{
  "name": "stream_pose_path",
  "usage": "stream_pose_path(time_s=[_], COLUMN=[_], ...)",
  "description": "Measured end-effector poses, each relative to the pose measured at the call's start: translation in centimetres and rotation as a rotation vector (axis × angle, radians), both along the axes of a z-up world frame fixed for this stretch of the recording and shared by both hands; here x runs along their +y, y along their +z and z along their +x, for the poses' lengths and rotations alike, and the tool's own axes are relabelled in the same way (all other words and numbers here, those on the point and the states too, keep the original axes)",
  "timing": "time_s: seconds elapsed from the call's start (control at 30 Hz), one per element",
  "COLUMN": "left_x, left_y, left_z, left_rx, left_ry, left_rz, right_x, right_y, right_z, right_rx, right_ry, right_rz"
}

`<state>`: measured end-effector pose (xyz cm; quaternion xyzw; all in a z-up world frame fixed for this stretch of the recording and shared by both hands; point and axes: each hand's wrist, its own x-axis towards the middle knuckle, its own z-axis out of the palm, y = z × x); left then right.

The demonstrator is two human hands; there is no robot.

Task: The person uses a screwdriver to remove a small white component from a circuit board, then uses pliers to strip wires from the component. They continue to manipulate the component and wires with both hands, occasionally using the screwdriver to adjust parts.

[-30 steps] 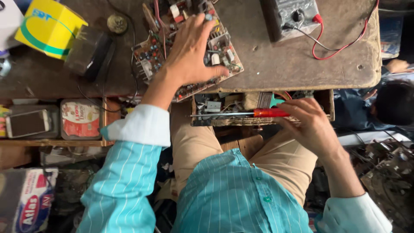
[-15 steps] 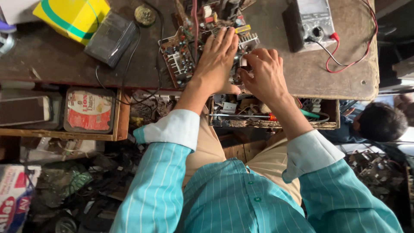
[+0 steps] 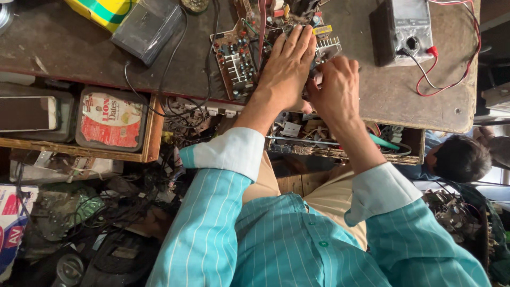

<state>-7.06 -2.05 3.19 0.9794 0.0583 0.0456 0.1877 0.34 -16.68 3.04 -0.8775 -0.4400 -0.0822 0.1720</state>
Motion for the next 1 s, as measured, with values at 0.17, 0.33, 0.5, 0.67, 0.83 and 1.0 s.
stream_pose_path(time_s=[0.17,0.33,0.5,0.67,0.83,1.0], left_x=[-0.1,-0.1,-0.1,-0.1,-0.2,-0.3], left_y=[0.0,-0.4,-0.6,-0.7,-0.2,0.9], left_z=[0.3,0.1,0.2,0.1,0.5,0.3], left_rx=[0.027,0.007,-0.042,-0.043,0.015,0.117], left_ry=[0.01,-0.003,-0.01,-0.003,0.003,0.013], left_rz=[0.019,0.038,0.041,0.035,0.049,0.056], right_x=[-0.3,-0.2,1.1,1.7,0.7,0.2], right_y=[1.7,3.5,5.4,5.0,4.2,3.7], right_z=[1.0,2.3,4.9,5.1,3.7,2.1], right_rx=[0.06,0.106,0.211,-0.179,-0.114,0.084], right_ry=[0.113,0.342,0.389,0.611,0.428,0.184], right_rz=[-0.076,-0.233,-0.542,-0.746,-0.561,-0.434])
